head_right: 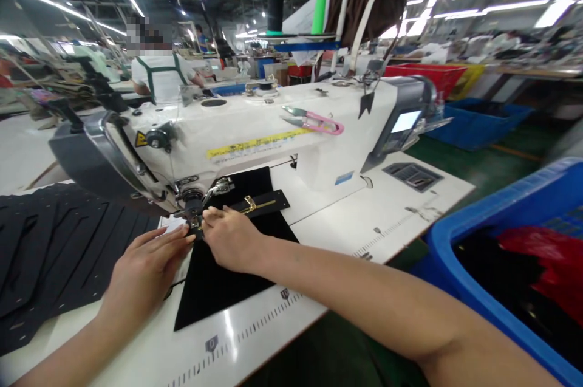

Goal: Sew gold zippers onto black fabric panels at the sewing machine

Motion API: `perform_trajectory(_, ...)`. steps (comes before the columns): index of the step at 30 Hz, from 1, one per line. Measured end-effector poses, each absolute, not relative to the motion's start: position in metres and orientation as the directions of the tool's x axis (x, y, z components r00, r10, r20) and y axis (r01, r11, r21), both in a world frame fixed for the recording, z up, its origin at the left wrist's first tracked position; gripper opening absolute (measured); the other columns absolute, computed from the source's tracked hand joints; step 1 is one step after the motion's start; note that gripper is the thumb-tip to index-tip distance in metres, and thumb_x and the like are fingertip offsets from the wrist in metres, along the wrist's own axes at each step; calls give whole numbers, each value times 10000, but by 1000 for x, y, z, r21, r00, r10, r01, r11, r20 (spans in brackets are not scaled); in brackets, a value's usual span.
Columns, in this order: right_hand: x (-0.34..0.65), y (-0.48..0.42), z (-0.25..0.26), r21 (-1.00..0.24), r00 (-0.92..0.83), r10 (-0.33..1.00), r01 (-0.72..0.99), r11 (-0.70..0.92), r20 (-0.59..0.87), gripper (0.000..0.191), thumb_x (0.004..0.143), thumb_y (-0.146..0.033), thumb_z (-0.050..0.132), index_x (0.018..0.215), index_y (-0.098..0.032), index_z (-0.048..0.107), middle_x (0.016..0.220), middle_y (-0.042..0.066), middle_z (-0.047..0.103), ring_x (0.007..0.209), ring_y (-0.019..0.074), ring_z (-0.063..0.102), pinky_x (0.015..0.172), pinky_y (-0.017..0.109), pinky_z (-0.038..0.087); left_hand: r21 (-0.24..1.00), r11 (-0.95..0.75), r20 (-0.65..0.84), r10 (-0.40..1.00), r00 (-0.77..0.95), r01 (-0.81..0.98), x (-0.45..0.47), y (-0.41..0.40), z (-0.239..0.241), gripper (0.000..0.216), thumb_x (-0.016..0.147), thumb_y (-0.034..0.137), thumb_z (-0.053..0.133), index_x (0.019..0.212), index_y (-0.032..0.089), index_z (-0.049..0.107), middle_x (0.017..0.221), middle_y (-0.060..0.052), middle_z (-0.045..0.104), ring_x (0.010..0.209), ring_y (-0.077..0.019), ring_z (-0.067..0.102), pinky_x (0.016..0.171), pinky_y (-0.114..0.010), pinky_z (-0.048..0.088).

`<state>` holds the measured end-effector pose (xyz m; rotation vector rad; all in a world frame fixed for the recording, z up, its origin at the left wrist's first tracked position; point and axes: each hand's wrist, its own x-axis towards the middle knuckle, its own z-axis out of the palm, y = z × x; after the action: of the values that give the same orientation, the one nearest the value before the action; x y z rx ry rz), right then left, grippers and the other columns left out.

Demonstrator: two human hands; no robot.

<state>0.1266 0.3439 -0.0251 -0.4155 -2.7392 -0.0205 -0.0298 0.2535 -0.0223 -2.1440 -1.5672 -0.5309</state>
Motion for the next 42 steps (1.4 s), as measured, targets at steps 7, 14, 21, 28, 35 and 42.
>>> perform_trajectory(7, 125, 345, -26, -98, -878, 262, 243, 965, 402, 220, 826, -58, 424, 997, -42, 561, 1029, 137, 577, 995, 219, 505, 919, 321, 387, -82, -266, 514, 815, 269, 961, -27, 254, -22, 283, 857, 132, 369, 836, 147, 651, 919, -94, 688, 860, -200, 638, 811, -367, 459)
perform_trajectory(14, 121, 350, -25, -123, -872, 266, 236, 964, 411, 185, 836, -68, 420, 949, -90, 565, 967, 103, 602, 940, 202, 542, 864, 304, 423, -31, -284, 560, 789, 252, 958, -32, 260, -29, 245, 856, 110, 390, 821, 133, 631, 904, -105, 684, 845, -205, 636, 795, -365, 455)
perform_trajectory(21, 119, 353, -23, -110, -876, 263, 239, 965, 404, 171, 825, -78, 444, 952, -94, 557, 964, 101, 609, 922, 204, 557, 852, 300, 426, -16, -264, 581, 783, 224, 964, -31, 264, -32, 185, 838, 82, 422, 790, 128, 595, 888, -111, 679, 820, -198, 638, 797, -353, 443)
perform_trajectory(28, 118, 357, -23, -109, -885, 262, 238, 965, 386, 187, 834, -83, 433, 970, -96, 561, 957, 103, 619, 910, 203, 568, 849, 298, 426, 3, -245, 579, 791, 198, 970, -30, 266, -30, 175, 828, 74, 438, 738, 143, 571, 815, -85, 676, 757, -192, 638, 774, -342, 447)
perform_trajectory(35, 115, 359, -23, -111, -887, 262, 237, 965, 381, 172, 814, -61, 451, 926, -95, 576, 925, 118, 627, 896, 213, 581, 825, 305, 441, 4, -236, 587, 787, 189, 972, -32, 268, -29, 172, 838, 95, 436, 755, 139, 580, 818, -87, 680, 727, -190, 638, 776, -351, 452)
perform_trajectory(42, 117, 357, -31, -157, -861, 278, 232, 960, 426, 193, 831, -69, 434, 964, -115, 567, 979, 102, 617, 935, 204, 565, 862, 307, 423, 12, -247, 596, 780, 191, 969, -32, 266, -33, 155, 837, 95, 435, 800, 138, 580, 854, -90, 679, 764, -195, 638, 780, -354, 460)
